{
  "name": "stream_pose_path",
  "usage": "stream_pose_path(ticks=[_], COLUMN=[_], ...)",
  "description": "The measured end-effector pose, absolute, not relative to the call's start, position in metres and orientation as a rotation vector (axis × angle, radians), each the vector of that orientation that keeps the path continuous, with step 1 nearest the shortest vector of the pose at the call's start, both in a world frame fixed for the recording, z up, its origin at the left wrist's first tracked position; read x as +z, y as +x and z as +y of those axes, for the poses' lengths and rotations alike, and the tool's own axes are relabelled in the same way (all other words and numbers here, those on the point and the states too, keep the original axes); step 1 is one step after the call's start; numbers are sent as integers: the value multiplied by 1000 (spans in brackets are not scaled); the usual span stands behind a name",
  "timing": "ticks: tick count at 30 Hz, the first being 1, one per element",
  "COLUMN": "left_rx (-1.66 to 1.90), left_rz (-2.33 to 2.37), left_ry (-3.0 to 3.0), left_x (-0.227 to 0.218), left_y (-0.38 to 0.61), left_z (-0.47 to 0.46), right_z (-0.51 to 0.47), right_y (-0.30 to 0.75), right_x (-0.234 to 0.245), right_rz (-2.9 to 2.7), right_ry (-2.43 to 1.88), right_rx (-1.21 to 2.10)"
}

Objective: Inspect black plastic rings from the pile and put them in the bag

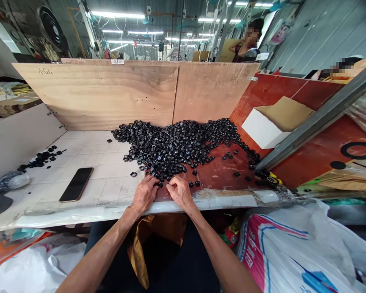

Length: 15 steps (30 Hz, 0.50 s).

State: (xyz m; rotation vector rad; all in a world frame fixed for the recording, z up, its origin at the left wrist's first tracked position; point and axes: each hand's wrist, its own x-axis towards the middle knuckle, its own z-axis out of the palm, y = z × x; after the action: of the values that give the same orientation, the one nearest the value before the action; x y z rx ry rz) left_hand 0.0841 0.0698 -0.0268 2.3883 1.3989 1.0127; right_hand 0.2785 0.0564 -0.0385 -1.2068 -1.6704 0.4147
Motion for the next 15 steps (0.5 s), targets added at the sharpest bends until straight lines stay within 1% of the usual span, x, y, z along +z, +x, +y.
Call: stream_pose_path(ticks=[3, 9, 12, 15], left_rx=[1081, 1232, 1302, 1324], left_rz=[1345, 1103, 982, 930], left_ry=[2282, 1752, 1499, 1417], left_x=[-27, -20, -17, -13], left_y=[74, 69, 71, 72], left_z=[69, 56, 52, 51], right_z=[55, 47, 44, 44], right_y=[279, 281, 282, 283], right_x=[-38, -27, -21, -18], right_rz=[-1626, -1483, -1413, -1352], right_ry=[-1210, -1027, -956, -940], right_rx=[489, 889, 989, 1061])
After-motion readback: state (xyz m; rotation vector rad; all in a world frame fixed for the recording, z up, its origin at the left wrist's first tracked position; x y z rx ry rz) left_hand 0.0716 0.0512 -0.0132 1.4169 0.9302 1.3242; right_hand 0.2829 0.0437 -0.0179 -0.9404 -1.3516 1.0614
